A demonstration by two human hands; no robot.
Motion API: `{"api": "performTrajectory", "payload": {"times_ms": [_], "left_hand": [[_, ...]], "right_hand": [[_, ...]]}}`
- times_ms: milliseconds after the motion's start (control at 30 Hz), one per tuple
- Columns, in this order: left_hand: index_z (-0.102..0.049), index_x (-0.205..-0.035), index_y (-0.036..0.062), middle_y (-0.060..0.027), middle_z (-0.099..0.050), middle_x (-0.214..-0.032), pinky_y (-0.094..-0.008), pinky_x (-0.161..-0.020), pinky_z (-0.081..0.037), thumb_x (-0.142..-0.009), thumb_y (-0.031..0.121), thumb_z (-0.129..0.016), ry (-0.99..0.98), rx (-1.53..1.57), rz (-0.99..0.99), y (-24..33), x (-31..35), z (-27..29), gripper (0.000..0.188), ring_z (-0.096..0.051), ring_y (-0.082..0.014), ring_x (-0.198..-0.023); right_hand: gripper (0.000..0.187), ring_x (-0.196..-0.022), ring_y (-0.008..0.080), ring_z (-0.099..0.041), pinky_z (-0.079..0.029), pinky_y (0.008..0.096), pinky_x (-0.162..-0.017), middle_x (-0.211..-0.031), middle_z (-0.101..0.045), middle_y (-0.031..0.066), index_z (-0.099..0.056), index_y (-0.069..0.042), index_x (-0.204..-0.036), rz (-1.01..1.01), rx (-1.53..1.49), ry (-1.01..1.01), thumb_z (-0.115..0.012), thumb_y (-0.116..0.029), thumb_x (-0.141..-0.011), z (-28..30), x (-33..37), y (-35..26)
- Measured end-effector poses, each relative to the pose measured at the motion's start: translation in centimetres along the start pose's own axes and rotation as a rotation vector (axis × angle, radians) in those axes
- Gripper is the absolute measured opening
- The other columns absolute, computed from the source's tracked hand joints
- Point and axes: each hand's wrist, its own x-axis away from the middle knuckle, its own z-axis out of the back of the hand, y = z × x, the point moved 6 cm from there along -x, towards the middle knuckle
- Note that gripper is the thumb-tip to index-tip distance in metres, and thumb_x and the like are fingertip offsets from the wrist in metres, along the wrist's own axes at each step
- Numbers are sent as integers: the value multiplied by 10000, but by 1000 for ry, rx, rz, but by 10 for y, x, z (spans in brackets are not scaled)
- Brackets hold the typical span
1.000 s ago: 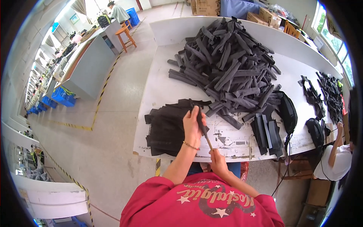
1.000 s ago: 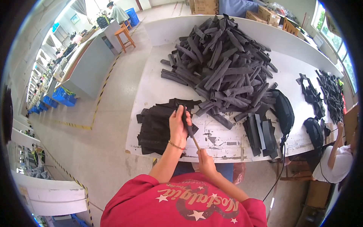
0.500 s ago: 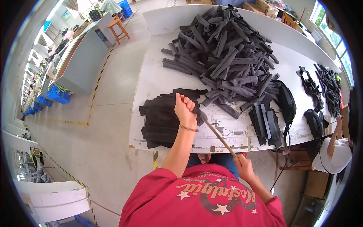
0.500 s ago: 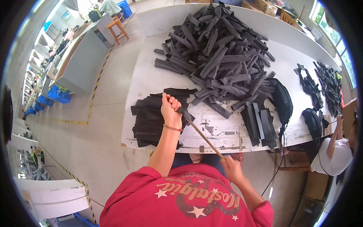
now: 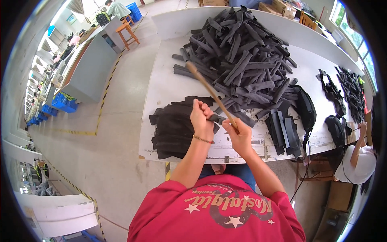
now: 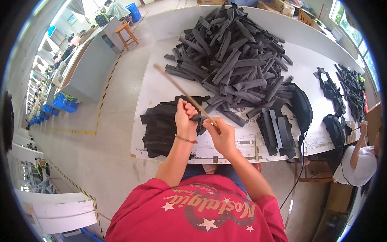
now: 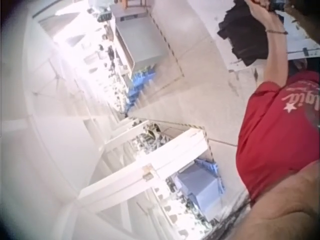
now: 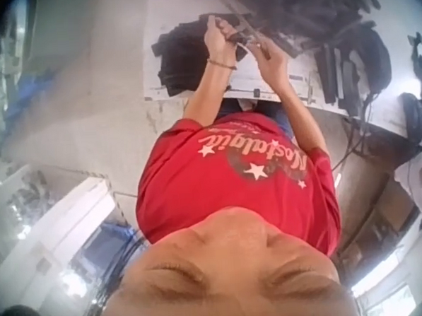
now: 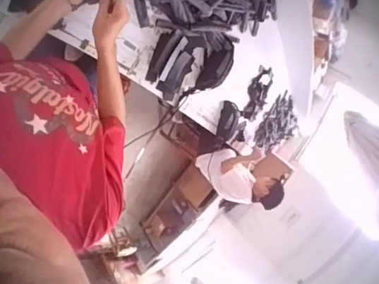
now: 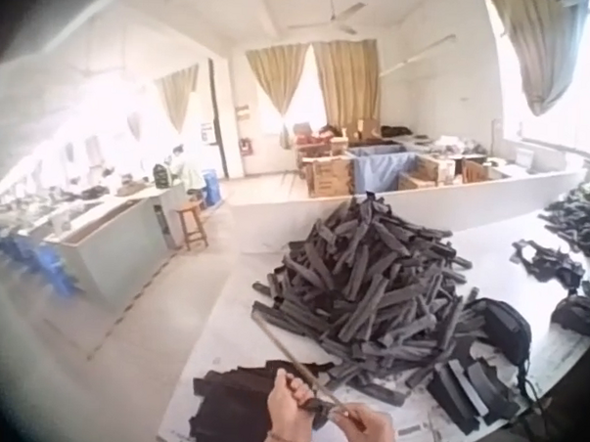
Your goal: Assembling or inspecting black fabric bag components using a wooden tool.
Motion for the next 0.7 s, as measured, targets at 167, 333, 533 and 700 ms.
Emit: {"api": "performTrajectory", "payload": {"times_ms": [167,333,533,700], "left_hand": [[-583,-1053,2,-22,-616,-844,-199,-607,-411,-924,296,-569,-415,-1005,-228,18,26,-27,321,-499,-56,-677],[-515,-1188,15,-7,-578,-979,-218,-740,-447,-877,215,-650,-970,-1008,112,-32,56,-38,393,-509,-49,-815],[-505,-1051,46,-26,-516,-770,-201,-408,-379,-990,273,-412,-784,-1045,314,-54,74,-17,253,-463,-69,-462],[-526,-981,52,-11,-508,-663,-187,-409,-349,-1001,235,-343,-727,-932,237,-69,124,-10,260,-415,-58,-442]], "right_hand": [[174,-585,32,-345,-289,216,-505,-617,-415,-71,-611,-7,-855,-214,-42,14,-639,-176,-889,21,-21,15],[209,-516,71,-410,-328,263,-475,-557,-458,-24,-605,-8,-812,-68,107,-63,-641,-201,-881,26,-37,6],[116,-506,228,-585,-413,322,-469,-595,-583,146,-606,-3,-807,413,489,114,-652,-104,-840,34,-52,-39],[178,-537,80,-441,-362,270,-484,-577,-514,73,-597,12,-817,284,276,429,-617,-149,-890,71,-86,-45]]}}
